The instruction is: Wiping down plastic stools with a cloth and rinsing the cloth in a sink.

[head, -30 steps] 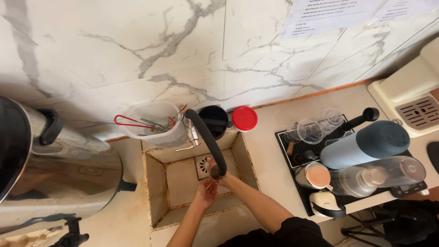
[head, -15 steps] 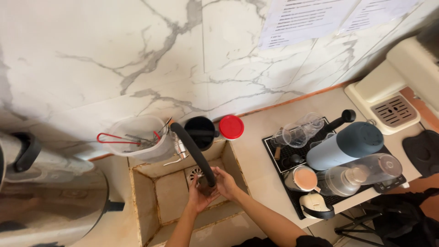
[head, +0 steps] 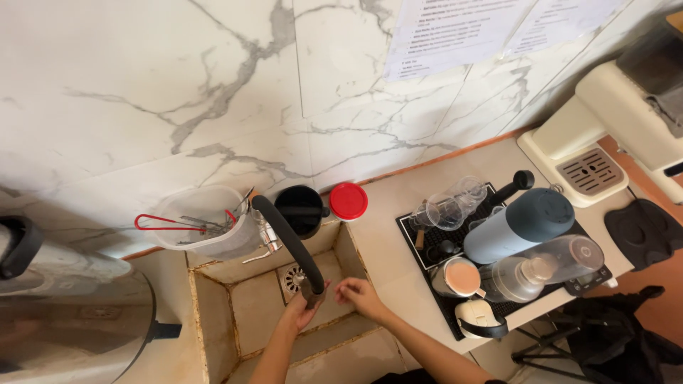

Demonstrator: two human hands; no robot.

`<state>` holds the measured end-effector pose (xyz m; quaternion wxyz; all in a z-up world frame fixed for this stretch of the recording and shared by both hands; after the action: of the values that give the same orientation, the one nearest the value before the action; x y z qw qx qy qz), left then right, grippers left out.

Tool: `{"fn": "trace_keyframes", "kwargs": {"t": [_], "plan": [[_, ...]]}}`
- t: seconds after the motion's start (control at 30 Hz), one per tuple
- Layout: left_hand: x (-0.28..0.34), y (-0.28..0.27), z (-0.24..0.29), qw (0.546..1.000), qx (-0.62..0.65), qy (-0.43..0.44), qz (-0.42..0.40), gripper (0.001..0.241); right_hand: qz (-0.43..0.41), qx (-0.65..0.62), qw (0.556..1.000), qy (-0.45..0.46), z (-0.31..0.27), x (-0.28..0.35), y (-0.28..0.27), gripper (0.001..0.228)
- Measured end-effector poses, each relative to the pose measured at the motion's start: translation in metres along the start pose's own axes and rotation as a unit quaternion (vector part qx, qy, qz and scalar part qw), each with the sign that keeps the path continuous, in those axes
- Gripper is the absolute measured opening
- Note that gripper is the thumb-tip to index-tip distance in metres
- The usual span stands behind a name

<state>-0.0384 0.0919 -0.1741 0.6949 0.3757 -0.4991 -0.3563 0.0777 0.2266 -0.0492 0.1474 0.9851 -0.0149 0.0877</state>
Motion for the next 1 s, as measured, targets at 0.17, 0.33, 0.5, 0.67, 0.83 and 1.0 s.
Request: {"fn": "trace_keyframes", "kwargs": {"t": [0.17,0.33,0.5,0.67,0.83,1.0], "plan": [[0.021,0.027,0.015,0.999,-0.013,0.021,0.044,0.019,-0.003,0.109,0.991,0.076,0.012,-0.005,0.024,0.02],[0.059,0.107,0.033,0.991,-0.058,-0.055,0.104,0.053,-0.08,0.111,0.989,0.057,0.016,-0.018,0.041,0.022],[0.035,0.052,0.026,0.981,-0.158,-0.022,0.112,0.047,-0.069,0.165,0.98,0.087,-0.011,-0.017,0.047,0.019],[0.019,0.015,0.015,0.967,-0.219,0.013,0.132,0.049,-0.086,0.218,0.97,0.059,0.015,-0.036,0.031,0.017],[0.056,0.084,0.025,0.994,-0.081,0.065,-0.015,0.042,0.073,-0.08,0.946,0.306,-0.028,-0.031,0.051,0.035],[0.067,0.102,0.072,0.965,-0.245,0.094,-0.029,0.042,-0.06,-0.426,0.871,0.239,0.036,-0.066,0.047,0.049]]}}
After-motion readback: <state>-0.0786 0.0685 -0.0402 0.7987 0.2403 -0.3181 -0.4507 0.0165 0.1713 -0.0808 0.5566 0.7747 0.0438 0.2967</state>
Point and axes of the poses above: each hand's wrist, its own x-axis away from the middle knuckle, its own y-axis out of the palm, z = x × y, the point moved 5 cm from there along -x, towards the middle knuckle, and after that the axes turned 15 degrees about -z, right-handed, at the moved point
